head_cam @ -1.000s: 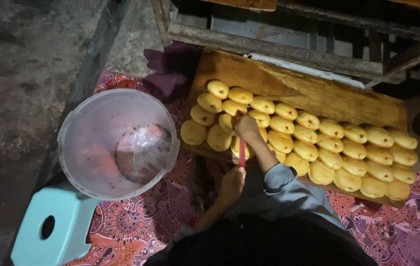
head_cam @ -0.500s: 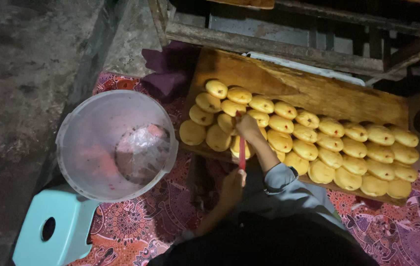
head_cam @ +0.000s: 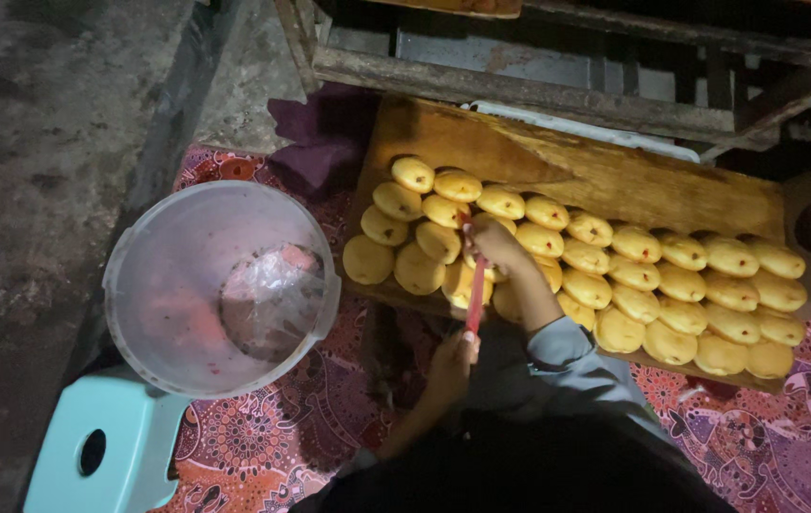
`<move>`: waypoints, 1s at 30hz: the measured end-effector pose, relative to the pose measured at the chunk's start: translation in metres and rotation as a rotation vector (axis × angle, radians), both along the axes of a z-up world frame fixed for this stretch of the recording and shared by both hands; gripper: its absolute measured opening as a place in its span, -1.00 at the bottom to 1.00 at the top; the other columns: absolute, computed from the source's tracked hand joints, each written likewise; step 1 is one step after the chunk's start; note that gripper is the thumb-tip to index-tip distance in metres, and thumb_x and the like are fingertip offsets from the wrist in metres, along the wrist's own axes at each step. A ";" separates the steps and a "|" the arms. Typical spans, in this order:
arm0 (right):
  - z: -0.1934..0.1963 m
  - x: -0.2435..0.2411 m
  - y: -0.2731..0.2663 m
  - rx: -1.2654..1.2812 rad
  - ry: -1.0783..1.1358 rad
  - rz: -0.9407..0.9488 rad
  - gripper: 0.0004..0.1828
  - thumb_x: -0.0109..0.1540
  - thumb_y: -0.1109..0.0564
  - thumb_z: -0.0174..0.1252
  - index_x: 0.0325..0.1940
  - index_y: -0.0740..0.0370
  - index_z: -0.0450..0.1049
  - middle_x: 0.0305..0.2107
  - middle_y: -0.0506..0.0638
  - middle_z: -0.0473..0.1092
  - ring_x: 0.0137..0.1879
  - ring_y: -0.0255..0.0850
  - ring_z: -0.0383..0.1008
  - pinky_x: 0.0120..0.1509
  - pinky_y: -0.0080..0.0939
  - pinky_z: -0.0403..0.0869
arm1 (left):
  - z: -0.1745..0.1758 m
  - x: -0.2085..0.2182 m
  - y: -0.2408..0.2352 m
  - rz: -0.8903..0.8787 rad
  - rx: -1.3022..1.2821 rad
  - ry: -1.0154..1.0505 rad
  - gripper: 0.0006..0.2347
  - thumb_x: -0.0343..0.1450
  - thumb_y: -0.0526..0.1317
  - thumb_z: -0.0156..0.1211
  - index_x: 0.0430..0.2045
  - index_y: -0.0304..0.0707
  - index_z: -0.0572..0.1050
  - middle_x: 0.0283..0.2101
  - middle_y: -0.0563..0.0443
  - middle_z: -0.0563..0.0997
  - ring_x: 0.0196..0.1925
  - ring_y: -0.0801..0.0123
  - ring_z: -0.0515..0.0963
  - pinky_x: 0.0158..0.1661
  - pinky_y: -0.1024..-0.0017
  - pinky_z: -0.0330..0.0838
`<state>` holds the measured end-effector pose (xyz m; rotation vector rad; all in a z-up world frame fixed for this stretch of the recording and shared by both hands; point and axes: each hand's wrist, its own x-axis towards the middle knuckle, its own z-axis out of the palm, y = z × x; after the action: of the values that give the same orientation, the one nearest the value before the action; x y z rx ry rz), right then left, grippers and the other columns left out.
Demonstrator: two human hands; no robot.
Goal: The person fills rows of small pastries on a wooden board using two different piping bags. First, a brown filling is applied to each pastry, followed by a red filling. The person works systematically across the board, handling each pastry individually.
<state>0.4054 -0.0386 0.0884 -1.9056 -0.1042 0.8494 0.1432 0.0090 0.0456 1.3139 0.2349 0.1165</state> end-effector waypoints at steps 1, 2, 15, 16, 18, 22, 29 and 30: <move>0.003 0.002 -0.002 0.016 0.025 -0.007 -0.71 0.39 -0.03 -0.04 -0.32 0.16 0.41 -0.61 -0.10 0.29 -0.59 -0.31 0.20 -0.60 -0.26 0.15 | -0.001 0.001 -0.001 0.010 -0.042 0.001 -0.73 0.61 -0.14 -0.12 -0.49 -0.20 0.39 -0.53 0.28 0.30 -0.47 0.62 0.27 -0.40 0.53 0.21; 0.006 0.004 -0.006 0.032 0.049 -0.014 -0.73 0.39 -0.02 -0.04 -0.32 0.12 0.41 -0.61 -0.13 0.26 -0.60 -0.35 0.18 -0.62 -0.29 0.13 | -0.001 0.003 -0.002 0.017 -0.055 0.011 -0.73 0.61 -0.15 -0.10 -0.50 -0.22 0.39 -0.53 0.27 0.30 -0.47 0.61 0.26 -0.41 0.53 0.19; 0.008 0.057 0.001 -0.021 -0.322 0.148 -0.78 0.27 -0.03 -0.05 -0.21 0.05 0.46 -0.69 -0.09 0.36 -0.68 -0.25 0.31 -0.66 -0.15 0.27 | 0.064 0.035 0.011 -0.115 -0.055 0.024 -0.78 0.58 -0.14 -0.12 -0.33 -0.30 0.39 -0.53 0.20 0.31 -0.51 0.55 0.27 -0.43 0.49 0.23; 0.009 0.062 0.002 -0.147 -0.299 0.177 -0.66 0.33 -0.11 -0.07 -0.26 0.17 0.46 -0.69 -0.01 0.35 -0.67 -0.18 0.32 -0.63 -0.12 0.28 | 0.065 0.039 0.012 -0.126 -0.046 0.061 -0.78 0.57 -0.14 -0.12 -0.34 -0.31 0.40 -0.54 0.20 0.32 -0.52 0.55 0.27 -0.45 0.48 0.23; 0.010 0.072 0.006 -0.398 -0.253 0.240 -0.33 0.44 -0.28 -0.11 -0.36 0.39 0.45 -0.67 0.15 0.34 -0.65 -0.05 0.34 -0.58 -0.07 0.29 | 0.065 0.046 0.012 -0.153 -0.158 0.021 -0.78 0.59 -0.14 -0.11 -0.33 -0.30 0.37 -0.56 0.20 0.26 -0.54 0.56 0.23 -0.48 0.49 0.17; -0.009 0.090 0.013 -0.475 -0.346 0.382 -0.49 0.40 -0.19 -0.06 -0.18 0.34 0.51 -0.47 0.29 0.49 -0.45 0.04 0.53 -0.39 -0.01 0.46 | 0.055 0.051 0.009 -0.138 -0.097 0.026 -0.77 0.58 -0.11 -0.14 -0.33 -0.27 0.38 -0.56 0.20 0.31 -0.55 0.59 0.29 -0.48 0.53 0.25; -0.055 0.122 0.019 -0.477 -0.611 0.515 -0.56 0.30 -0.15 -0.01 0.07 0.16 0.50 -0.19 0.33 0.49 -0.09 0.23 0.51 -0.04 0.17 0.46 | 0.041 0.067 0.003 -0.112 -0.232 0.043 -0.75 0.58 -0.07 -0.14 -0.32 -0.26 0.35 -0.55 0.21 0.29 -0.55 0.60 0.25 -0.50 0.54 0.20; -0.057 0.126 0.021 -0.557 -0.570 0.527 -0.54 0.33 -0.19 -0.02 0.09 0.14 0.50 -0.16 0.34 0.49 -0.04 0.24 0.50 0.02 0.17 0.45 | 0.040 0.069 0.003 -0.115 -0.226 0.082 -0.75 0.57 -0.07 -0.14 -0.33 -0.26 0.35 -0.55 0.21 0.29 -0.56 0.59 0.24 -0.52 0.54 0.19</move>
<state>0.5310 -0.0180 0.0312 -2.6686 -0.8177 0.6816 0.2124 0.0116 0.0859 1.1053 0.2347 -0.0601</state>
